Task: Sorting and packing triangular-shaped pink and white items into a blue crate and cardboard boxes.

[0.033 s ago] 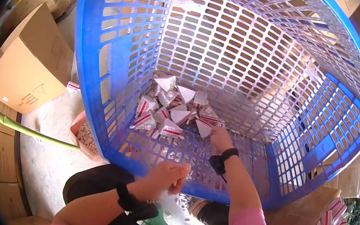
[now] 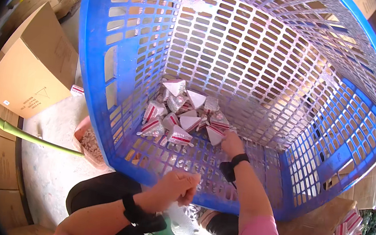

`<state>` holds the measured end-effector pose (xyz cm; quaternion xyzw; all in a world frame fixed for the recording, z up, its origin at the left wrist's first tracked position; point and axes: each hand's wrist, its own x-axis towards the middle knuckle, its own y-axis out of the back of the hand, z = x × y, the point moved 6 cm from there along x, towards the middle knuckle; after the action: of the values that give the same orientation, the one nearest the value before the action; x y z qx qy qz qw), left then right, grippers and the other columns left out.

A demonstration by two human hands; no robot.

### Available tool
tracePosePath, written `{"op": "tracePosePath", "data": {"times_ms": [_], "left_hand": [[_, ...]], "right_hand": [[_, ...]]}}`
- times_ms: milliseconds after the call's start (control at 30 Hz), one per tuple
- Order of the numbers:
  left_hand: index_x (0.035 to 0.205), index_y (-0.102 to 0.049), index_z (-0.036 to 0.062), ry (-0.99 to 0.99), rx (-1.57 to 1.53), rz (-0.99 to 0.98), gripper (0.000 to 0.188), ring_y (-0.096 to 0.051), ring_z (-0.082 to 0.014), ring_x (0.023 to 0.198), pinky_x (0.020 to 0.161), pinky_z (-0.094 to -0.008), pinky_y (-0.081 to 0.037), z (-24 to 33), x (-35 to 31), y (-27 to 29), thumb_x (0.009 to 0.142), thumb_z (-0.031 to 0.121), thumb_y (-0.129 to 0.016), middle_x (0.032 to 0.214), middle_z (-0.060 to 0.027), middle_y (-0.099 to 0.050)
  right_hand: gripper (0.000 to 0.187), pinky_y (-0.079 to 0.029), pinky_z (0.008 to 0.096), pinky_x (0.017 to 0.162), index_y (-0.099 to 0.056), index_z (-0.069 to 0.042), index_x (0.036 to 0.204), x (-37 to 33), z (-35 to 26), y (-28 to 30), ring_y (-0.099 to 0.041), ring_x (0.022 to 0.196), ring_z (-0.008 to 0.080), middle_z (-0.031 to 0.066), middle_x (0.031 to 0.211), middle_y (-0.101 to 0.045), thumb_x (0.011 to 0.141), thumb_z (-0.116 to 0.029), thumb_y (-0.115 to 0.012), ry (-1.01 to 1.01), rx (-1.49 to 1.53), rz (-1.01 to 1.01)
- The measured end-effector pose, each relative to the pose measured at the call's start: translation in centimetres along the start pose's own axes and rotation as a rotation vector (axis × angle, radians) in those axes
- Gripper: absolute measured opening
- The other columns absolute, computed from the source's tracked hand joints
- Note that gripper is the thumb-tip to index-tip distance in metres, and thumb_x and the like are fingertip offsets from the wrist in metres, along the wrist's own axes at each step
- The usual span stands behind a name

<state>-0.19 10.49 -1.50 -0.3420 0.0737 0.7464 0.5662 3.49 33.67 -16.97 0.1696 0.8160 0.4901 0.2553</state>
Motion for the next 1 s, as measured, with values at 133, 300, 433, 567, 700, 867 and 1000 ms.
{"op": "tracePosePath", "data": {"times_ms": [133,300,433,567,700,867,1000], "left_hand": [[0.064,-0.051,0.0040,-0.039,-0.157,-0.087,0.035,-0.045,-0.0081,0.052,0.048,-0.0219,-0.035,0.3,-0.1,-0.2,0.089,0.027,-0.043,0.059,-0.0023,-0.048],[0.066,-0.051,0.0040,0.024,-0.099,-0.069,0.029,-0.043,-0.0072,0.052,0.049,-0.0216,-0.035,0.5,0.0,0.1,0.087,0.023,-0.047,0.060,0.0003,-0.046],[0.072,-0.052,0.0050,0.033,-0.107,0.004,0.024,-0.040,-0.0059,0.051,0.047,-0.0206,-0.033,0.0,0.6,0.9,0.085,0.024,-0.050,0.060,0.0021,-0.045],[0.075,-0.052,0.0062,-0.060,-0.037,0.148,0.022,-0.039,-0.0054,0.050,0.045,-0.0201,-0.031,-0.4,1.7,2.0,0.085,0.026,-0.051,0.060,0.0028,-0.044],[0.075,-0.055,-0.0016,-0.256,0.137,0.436,0.030,-0.048,-0.0136,0.055,0.052,-0.0284,-0.037,-0.7,2.8,5.0,0.083,0.027,-0.054,0.061,-0.0046,-0.052],[0.072,-0.053,-0.0019,-0.630,0.473,0.634,0.035,-0.056,-0.0274,0.058,0.053,-0.0344,-0.040,3.4,0.8,5.1,0.084,0.031,-0.053,0.061,-0.0150,-0.055],[0.071,-0.051,-0.0018,-0.807,0.648,0.378,0.034,-0.054,-0.0290,0.053,0.050,-0.0357,-0.039,5.0,-0.9,2.5,0.086,0.029,-0.051,0.057,-0.0159,-0.053]], "right_hand": [[0.050,-0.045,0.0379,0.080,-0.051,-0.002,0.107,4.0,4.1,-3.7,-0.057,0.091,0.0341,0.0232,0.102,-0.057,0.065,-0.027,-0.063,-0.273,-0.086,-0.034],[0.066,-0.044,0.0367,0.082,-0.048,0.003,0.112,4.9,6.0,-6.2,-0.056,0.095,0.0341,0.0223,0.103,-0.057,0.059,-0.029,-0.070,-0.452,0.283,-0.073],[0.073,-0.043,0.0400,0.085,-0.039,-0.007,0.124,2.6,3.6,-4.7,-0.052,0.103,0.0335,0.0195,0.113,-0.051,0.062,-0.029,-0.070,-0.266,0.140,-0.090],[0.064,-0.044,0.0400,0.081,-0.041,-0.012,0.122,-1.9,-1.6,1.3,-0.053,0.098,0.0345,0.0172,0.109,-0.052,0.066,-0.026,-0.069,-0.127,0.136,0.077],[0.064,-0.045,0.0394,0.080,-0.043,-0.011,0.119,-5.2,-5.2,6.6,-0.054,0.096,0.0335,0.0160,0.106,-0.052,0.064,-0.025,-0.072,0.093,0.157,0.211],[0.061,-0.048,0.0391,0.077,-0.046,-0.013,0.113,-10.3,-11.1,12.8,-0.056,0.093,0.0323,0.0105,0.108,-0.052,0.060,-0.021,-0.074,0.324,-0.051,0.192],[0.062,-0.049,0.0384,0.076,-0.045,-0.011,0.112,-13.5,-13.5,15.0,-0.056,0.091,0.0331,0.0119,0.104,-0.054,0.059,-0.022,-0.075,0.433,-0.014,0.293]]}}
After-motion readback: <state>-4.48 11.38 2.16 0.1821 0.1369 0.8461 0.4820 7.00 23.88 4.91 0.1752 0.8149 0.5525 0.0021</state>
